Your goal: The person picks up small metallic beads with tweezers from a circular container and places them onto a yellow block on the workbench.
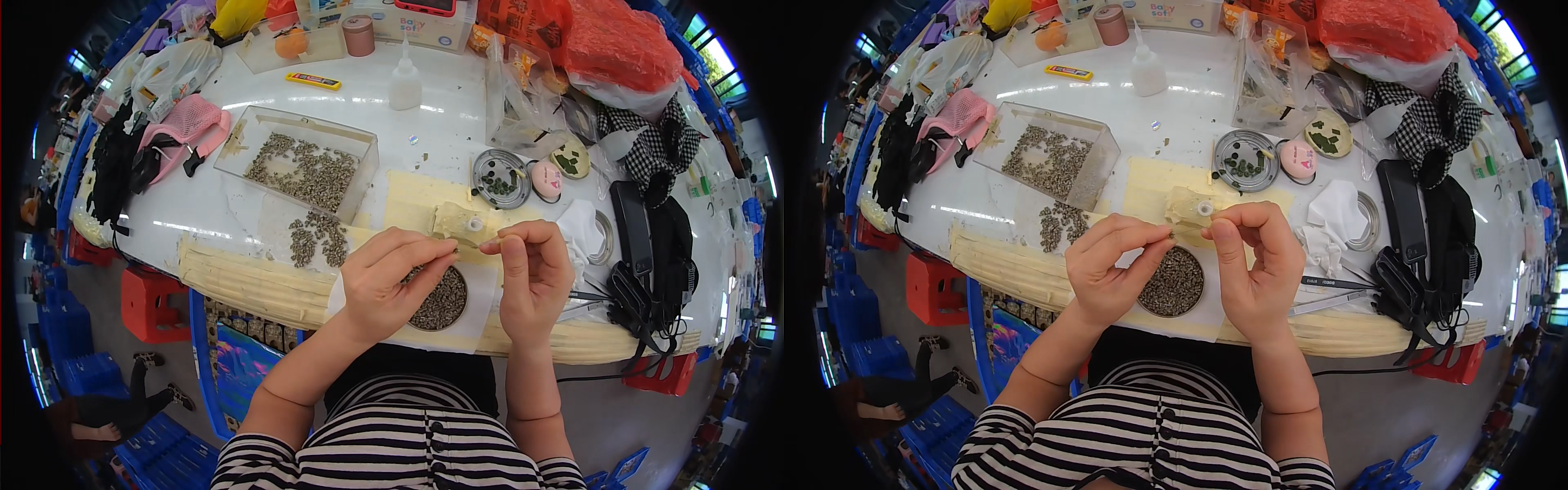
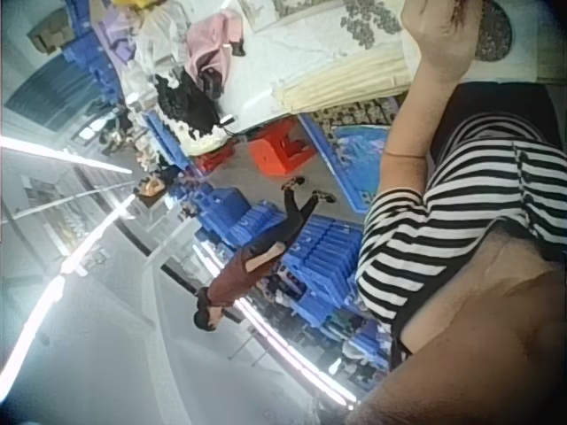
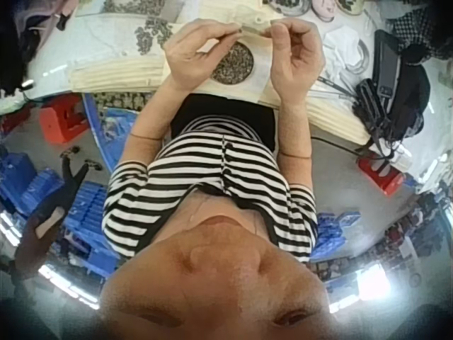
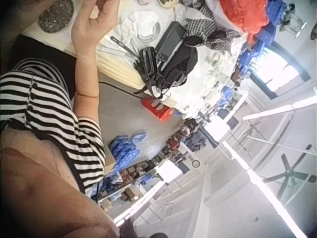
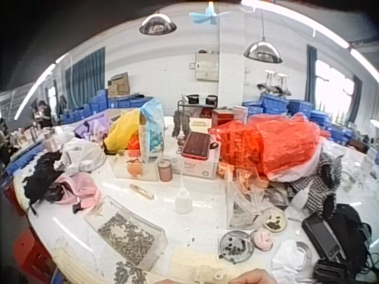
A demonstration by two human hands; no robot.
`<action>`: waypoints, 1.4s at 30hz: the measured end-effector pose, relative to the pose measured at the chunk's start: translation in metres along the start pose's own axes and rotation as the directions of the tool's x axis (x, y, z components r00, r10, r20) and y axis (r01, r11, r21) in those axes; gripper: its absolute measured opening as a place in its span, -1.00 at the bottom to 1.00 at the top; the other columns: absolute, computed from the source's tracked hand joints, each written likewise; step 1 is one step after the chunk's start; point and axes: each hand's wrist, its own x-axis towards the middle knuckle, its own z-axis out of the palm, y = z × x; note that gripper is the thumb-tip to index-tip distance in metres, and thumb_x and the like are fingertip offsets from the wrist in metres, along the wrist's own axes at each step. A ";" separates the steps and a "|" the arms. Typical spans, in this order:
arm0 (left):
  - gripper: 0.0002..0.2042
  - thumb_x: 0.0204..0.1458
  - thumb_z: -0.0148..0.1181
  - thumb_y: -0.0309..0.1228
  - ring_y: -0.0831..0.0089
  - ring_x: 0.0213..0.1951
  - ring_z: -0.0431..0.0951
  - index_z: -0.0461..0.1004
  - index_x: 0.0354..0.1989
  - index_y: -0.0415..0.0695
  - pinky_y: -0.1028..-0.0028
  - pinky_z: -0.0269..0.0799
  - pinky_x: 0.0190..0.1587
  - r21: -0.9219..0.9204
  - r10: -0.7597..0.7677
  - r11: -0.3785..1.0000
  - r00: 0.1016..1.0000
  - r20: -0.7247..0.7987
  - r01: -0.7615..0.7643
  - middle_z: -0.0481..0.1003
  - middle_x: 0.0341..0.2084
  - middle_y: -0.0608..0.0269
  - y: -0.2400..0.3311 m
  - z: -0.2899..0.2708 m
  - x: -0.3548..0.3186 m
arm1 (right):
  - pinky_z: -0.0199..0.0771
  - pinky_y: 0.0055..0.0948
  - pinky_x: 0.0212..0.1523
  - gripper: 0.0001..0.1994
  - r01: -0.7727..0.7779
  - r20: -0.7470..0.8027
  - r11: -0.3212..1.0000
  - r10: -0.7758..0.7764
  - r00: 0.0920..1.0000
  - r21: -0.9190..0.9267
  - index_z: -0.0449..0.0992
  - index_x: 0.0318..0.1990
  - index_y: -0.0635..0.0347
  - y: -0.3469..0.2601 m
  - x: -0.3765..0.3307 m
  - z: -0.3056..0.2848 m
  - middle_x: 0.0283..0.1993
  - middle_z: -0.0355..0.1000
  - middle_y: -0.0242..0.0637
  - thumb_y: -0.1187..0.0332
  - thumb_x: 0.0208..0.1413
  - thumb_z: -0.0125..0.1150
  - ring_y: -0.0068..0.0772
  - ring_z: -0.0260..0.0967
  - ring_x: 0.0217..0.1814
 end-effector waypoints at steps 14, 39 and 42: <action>-0.78 -0.11 0.44 -0.66 0.40 -0.44 0.60 0.67 -0.24 -0.23 0.51 0.49 -0.43 0.004 0.025 1.000 0.999 -0.029 -0.025 0.61 -0.40 0.17 -0.004 0.002 0.000 | 0.53 -0.56 -0.14 -0.92 0.020 -0.018 1.000 -0.020 1.000 -0.023 0.47 -0.21 0.37 0.002 -0.001 0.001 -0.27 0.48 -0.31 0.52 0.28 0.21 -0.54 0.52 -0.25; -0.78 -0.11 0.44 -0.69 0.40 -0.41 0.61 0.66 -0.25 -0.27 0.50 0.50 -0.37 0.032 0.041 0.999 0.999 -0.008 -0.041 0.61 -0.41 0.15 0.000 0.001 0.000 | 0.48 -0.59 -0.21 -0.89 0.070 -0.060 0.995 -0.074 0.995 -0.073 0.50 -0.30 0.35 0.008 -0.001 0.001 -0.35 0.48 -0.33 0.50 0.22 0.30 -0.60 0.43 -0.33; -0.79 -0.11 0.43 -0.66 0.40 -0.44 0.59 0.66 -0.25 -0.23 0.49 0.48 -0.44 0.040 0.061 0.997 0.998 -0.023 -0.060 0.60 -0.42 0.19 -0.002 0.002 0.000 | 0.48 -0.59 -0.22 -0.88 0.072 -0.071 0.993 -0.079 0.994 -0.090 0.50 -0.31 0.34 0.007 -0.001 0.002 -0.36 0.48 -0.33 0.50 0.21 0.32 -0.60 0.42 -0.34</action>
